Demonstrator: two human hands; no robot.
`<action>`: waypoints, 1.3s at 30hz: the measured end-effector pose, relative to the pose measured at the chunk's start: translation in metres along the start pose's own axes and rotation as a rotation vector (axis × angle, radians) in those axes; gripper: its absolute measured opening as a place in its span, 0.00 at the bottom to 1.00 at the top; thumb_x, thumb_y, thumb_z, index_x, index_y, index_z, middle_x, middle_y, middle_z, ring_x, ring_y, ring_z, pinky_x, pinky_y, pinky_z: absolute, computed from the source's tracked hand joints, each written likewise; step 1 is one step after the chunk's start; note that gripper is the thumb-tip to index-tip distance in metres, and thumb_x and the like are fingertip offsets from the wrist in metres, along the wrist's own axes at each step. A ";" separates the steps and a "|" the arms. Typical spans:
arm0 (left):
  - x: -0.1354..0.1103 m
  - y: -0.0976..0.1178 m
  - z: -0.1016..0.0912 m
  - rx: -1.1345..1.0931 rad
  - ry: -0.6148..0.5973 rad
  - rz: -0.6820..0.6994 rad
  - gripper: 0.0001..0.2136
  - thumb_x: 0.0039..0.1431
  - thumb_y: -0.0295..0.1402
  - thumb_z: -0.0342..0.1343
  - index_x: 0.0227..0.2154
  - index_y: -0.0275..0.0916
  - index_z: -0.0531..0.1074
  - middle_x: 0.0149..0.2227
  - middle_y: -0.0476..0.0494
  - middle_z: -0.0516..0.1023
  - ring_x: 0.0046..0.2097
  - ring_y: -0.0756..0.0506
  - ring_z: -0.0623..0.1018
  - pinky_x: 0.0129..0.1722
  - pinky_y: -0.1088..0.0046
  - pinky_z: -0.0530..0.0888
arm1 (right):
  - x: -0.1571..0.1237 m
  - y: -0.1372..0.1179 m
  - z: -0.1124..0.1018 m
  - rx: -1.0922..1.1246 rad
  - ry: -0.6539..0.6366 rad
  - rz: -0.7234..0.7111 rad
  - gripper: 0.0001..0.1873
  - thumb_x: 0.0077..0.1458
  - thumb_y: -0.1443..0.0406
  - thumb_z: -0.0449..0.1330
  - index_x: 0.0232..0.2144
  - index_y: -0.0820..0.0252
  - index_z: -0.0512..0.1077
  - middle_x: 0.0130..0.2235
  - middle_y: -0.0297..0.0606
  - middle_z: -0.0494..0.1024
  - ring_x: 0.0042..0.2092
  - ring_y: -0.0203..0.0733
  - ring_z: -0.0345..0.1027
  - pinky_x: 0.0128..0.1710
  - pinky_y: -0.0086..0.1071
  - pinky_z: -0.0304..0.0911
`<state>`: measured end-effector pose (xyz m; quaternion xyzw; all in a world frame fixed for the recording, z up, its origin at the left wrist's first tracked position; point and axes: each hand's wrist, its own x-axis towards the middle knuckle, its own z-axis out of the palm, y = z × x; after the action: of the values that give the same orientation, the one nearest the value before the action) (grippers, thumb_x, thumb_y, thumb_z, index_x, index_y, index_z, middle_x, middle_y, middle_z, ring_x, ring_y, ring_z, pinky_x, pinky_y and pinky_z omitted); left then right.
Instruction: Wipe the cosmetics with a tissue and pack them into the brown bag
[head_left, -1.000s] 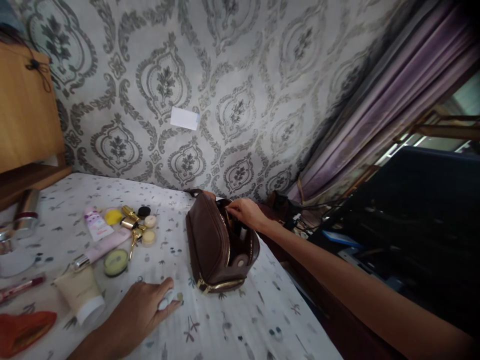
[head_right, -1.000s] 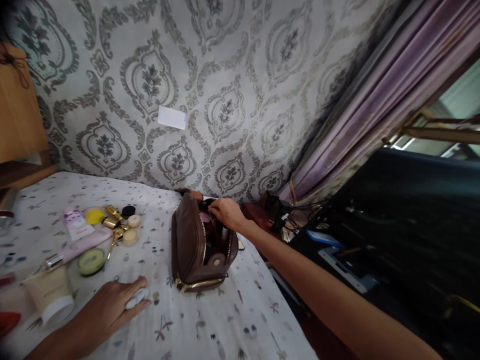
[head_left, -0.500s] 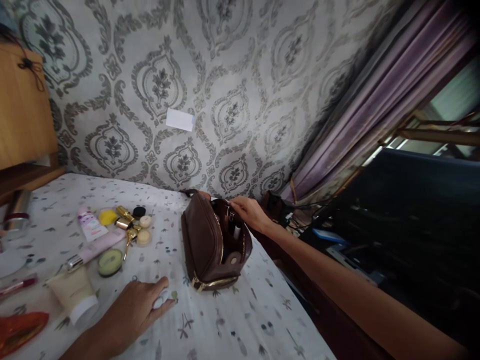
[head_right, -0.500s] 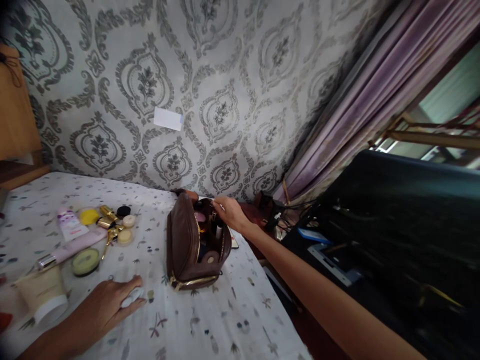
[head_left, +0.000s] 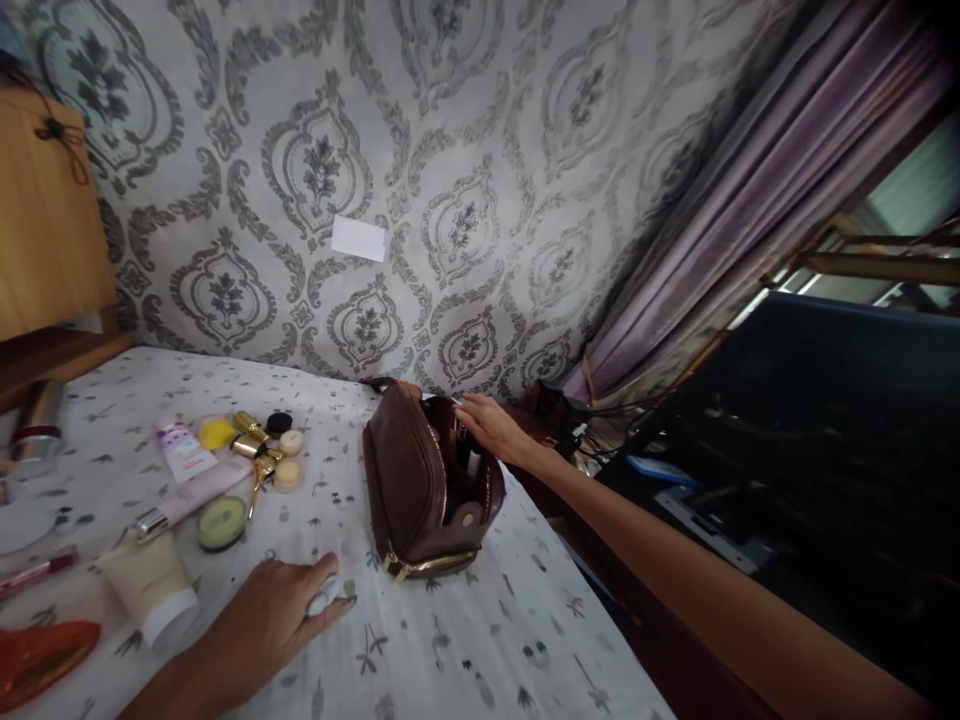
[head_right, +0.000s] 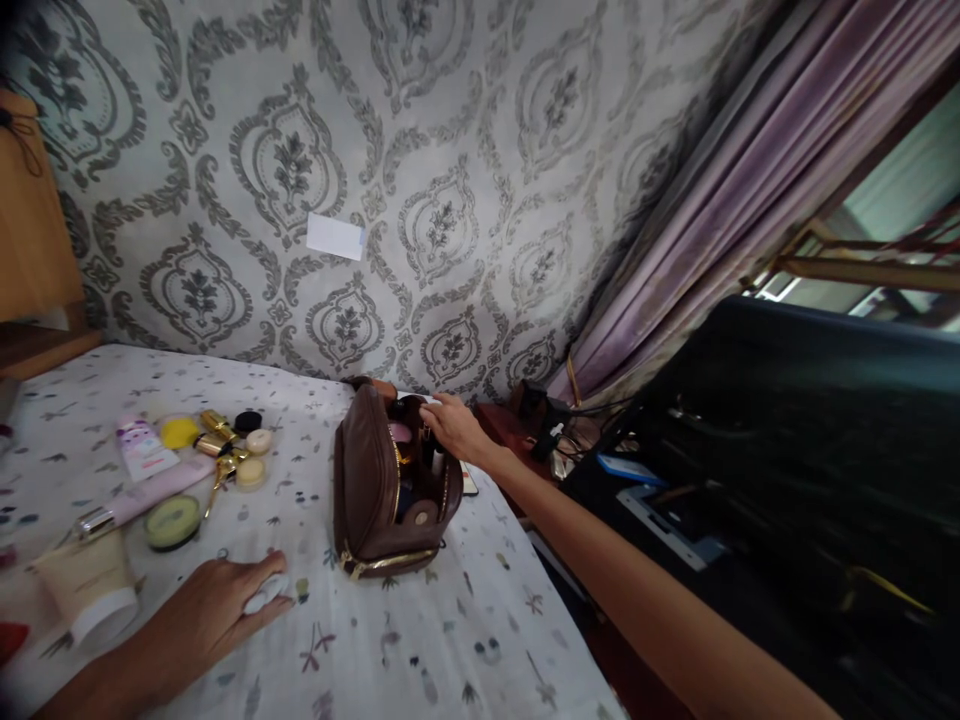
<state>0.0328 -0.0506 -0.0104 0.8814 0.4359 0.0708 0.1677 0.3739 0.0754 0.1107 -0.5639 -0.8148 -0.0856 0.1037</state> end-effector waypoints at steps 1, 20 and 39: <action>0.000 0.000 0.000 -0.006 -0.003 0.000 0.16 0.69 0.43 0.42 0.44 0.41 0.72 0.33 0.41 0.83 0.39 0.35 0.83 0.38 0.64 0.72 | 0.000 0.000 0.000 0.003 -0.008 -0.002 0.19 0.68 0.63 0.48 0.41 0.64 0.79 0.53 0.53 0.78 0.60 0.52 0.66 0.62 0.44 0.59; 0.000 -0.001 -0.001 -0.032 -0.009 0.026 0.18 0.70 0.46 0.42 0.46 0.39 0.71 0.35 0.39 0.83 0.41 0.32 0.82 0.40 0.58 0.74 | 0.001 -0.015 -0.013 0.172 -0.057 -0.050 0.20 0.68 0.61 0.48 0.36 0.60 0.79 0.39 0.45 0.81 0.48 0.47 0.73 0.51 0.36 0.63; 0.000 -0.011 0.011 -0.471 0.443 -0.058 0.26 0.61 0.58 0.43 0.38 0.42 0.75 0.24 0.48 0.80 0.28 0.41 0.81 0.28 0.70 0.75 | -0.101 -0.208 0.070 0.386 0.321 -0.702 0.17 0.65 0.59 0.50 0.24 0.55 0.64 0.24 0.33 0.70 0.29 0.39 0.65 0.29 0.32 0.61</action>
<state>0.0279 -0.0470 -0.0245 0.7686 0.4586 0.3552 0.2698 0.2088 -0.0698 0.0120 -0.2023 -0.9318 -0.0485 0.2975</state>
